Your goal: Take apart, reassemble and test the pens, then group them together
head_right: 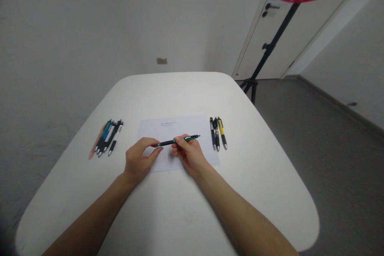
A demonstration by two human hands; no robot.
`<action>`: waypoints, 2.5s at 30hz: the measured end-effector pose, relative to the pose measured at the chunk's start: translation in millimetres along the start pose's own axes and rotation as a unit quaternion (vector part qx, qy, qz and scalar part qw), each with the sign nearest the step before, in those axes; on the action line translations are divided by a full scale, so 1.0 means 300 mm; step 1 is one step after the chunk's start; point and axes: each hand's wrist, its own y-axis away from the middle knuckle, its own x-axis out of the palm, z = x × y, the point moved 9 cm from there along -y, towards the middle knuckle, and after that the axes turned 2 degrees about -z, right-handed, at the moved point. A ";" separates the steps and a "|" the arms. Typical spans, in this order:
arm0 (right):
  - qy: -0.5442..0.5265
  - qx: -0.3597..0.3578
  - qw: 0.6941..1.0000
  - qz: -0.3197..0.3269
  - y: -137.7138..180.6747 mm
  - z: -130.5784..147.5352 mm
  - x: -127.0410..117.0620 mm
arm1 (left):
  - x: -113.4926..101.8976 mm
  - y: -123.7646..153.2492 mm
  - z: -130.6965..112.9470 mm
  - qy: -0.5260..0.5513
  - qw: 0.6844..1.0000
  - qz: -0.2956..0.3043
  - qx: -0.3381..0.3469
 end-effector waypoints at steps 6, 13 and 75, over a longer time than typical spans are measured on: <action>-0.017 -0.002 1.000 -0.013 -0.005 -0.003 -0.010 | 0.016 0.012 0.037 0.046 0.996 0.005 -0.070; -0.022 -0.006 0.999 -0.023 -0.015 0.003 -0.027 | -0.047 -0.028 0.126 -0.016 0.984 0.041 -0.172; 0.018 -0.008 1.000 -0.004 -0.005 0.000 -0.009 | -0.006 -0.013 -0.016 0.080 0.996 -0.026 0.006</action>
